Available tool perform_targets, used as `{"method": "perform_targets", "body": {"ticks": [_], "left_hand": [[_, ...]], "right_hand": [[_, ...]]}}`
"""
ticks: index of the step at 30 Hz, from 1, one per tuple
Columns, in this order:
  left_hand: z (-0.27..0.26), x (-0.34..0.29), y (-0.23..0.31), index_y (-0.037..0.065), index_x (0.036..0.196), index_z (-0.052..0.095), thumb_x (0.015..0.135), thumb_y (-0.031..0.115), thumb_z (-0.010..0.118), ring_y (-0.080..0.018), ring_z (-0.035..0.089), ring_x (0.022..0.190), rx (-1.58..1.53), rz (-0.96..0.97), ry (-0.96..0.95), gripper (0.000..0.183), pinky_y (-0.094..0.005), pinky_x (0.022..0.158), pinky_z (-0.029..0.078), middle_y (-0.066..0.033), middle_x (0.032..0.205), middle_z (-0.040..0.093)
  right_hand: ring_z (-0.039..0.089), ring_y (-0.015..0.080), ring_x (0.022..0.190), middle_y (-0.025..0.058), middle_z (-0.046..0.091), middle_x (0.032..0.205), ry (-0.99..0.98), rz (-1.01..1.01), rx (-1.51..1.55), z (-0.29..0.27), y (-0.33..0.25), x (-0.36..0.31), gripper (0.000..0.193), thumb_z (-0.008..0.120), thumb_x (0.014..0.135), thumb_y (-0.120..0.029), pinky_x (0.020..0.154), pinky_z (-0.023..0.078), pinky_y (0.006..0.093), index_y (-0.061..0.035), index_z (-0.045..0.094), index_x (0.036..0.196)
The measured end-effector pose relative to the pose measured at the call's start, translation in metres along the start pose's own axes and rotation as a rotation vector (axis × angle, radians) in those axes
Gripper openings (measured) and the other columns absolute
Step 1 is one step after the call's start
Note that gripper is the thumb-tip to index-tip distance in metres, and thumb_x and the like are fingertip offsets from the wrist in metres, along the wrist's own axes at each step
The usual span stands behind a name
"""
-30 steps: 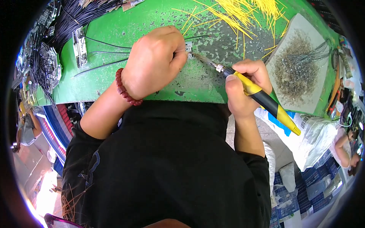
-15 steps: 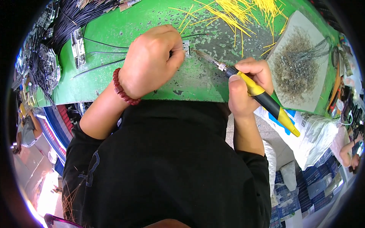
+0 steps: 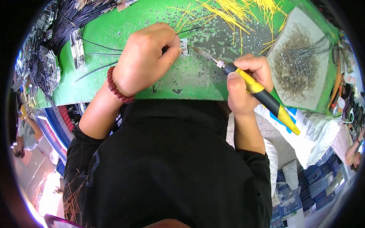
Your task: Soldering wires onto small circuit boards or electronic components at a workbench.
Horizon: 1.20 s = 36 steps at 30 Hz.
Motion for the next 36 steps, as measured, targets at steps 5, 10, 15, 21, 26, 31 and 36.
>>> {"method": "perform_targets", "body": {"ticks": [5, 10, 15, 21, 26, 31, 36], "left_hand": [[0.004, 0.005, 0.001, -0.002, 0.072, 0.057, 0.078, 0.001, 0.062, -0.0352, 0.058, 0.071, 0.035, -0.013, -0.063, 0.008, -0.0407, 0.063, 0.047, -0.0156, 0.074, 0.057], [0.006, 0.008, 0.000, -0.003, 0.070, 0.055, 0.078, 0.002, 0.060, -0.0379, 0.057, 0.071, 0.053, 0.007, -0.096, 0.010, -0.0432, 0.064, 0.046, -0.0179, 0.074, 0.057], [0.006, 0.008, -0.001, -0.003, 0.070, 0.055, 0.077, 0.003, 0.060, -0.0381, 0.057, 0.072, 0.042, -0.010, -0.102, 0.010, -0.0433, 0.065, 0.046, -0.0183, 0.073, 0.056], [0.006, 0.009, -0.001, -0.003, 0.071, 0.056, 0.077, 0.003, 0.060, -0.0383, 0.057, 0.073, 0.034, -0.017, -0.108, 0.009, -0.0434, 0.066, 0.047, -0.0182, 0.074, 0.056], [0.006, 0.009, -0.002, -0.003, 0.071, 0.056, 0.077, 0.003, 0.060, -0.0384, 0.057, 0.073, 0.029, -0.006, -0.098, 0.009, -0.0436, 0.066, 0.047, -0.0183, 0.074, 0.057], [0.005, 0.009, -0.003, -0.004, 0.071, 0.056, 0.077, 0.004, 0.059, -0.0384, 0.057, 0.073, 0.036, -0.013, -0.092, 0.010, -0.0438, 0.066, 0.047, -0.0185, 0.074, 0.057], [0.007, 0.010, -0.004, -0.003, 0.071, 0.056, 0.076, 0.003, 0.059, -0.0382, 0.057, 0.074, 0.044, -0.022, -0.110, 0.009, -0.0435, 0.066, 0.047, -0.0181, 0.075, 0.057]], "right_hand": [[0.041, 0.0068, 0.065, 0.0035, 0.051, 0.076, -0.004, 0.005, 0.002, 0.001, -0.001, 0.001, 0.026, 0.070, 0.079, -0.015, 0.059, 0.030, 0.0213, 0.0001, 0.052, 0.091], [0.041, 0.0067, 0.064, 0.0031, 0.051, 0.076, -0.025, 0.024, 0.007, 0.003, 0.001, 0.001, 0.026, 0.070, 0.079, -0.015, 0.059, 0.030, 0.0211, -0.0001, 0.052, 0.090], [0.041, 0.0071, 0.065, 0.0030, 0.051, 0.076, -0.038, 0.024, -0.016, 0.004, 0.002, 0.000, 0.025, 0.070, 0.078, -0.014, 0.059, 0.030, 0.0217, 0.0000, 0.053, 0.090], [0.042, 0.0080, 0.066, 0.0041, 0.052, 0.077, -0.087, 0.044, -0.022, 0.008, 0.000, 0.000, 0.021, 0.066, 0.077, -0.009, 0.059, 0.032, 0.0224, 0.0001, 0.052, 0.090], [0.044, 0.0092, 0.066, 0.0069, 0.054, 0.078, -0.028, -0.017, -0.047, 0.002, -0.002, -0.002, 0.019, 0.064, 0.076, -0.007, 0.061, 0.034, 0.0227, -0.0003, 0.052, 0.090], [0.046, 0.0105, 0.069, 0.0099, 0.056, 0.081, -0.026, -0.044, -0.021, -0.001, -0.003, -0.001, 0.022, 0.065, 0.078, -0.011, 0.063, 0.037, 0.0233, -0.0012, 0.050, 0.090], [0.046, 0.0107, 0.068, 0.0096, 0.054, 0.080, 0.070, -0.125, -0.065, -0.006, -0.010, -0.002, 0.028, 0.068, 0.080, -0.016, 0.064, 0.038, 0.0236, -0.0012, 0.049, 0.094]]}}
Point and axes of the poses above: each hand's wrist, its own x-axis towards the middle knuckle, its own z-axis out of the palm, y = z × x, the point moved 8 cm from there along x, towards the middle knuckle
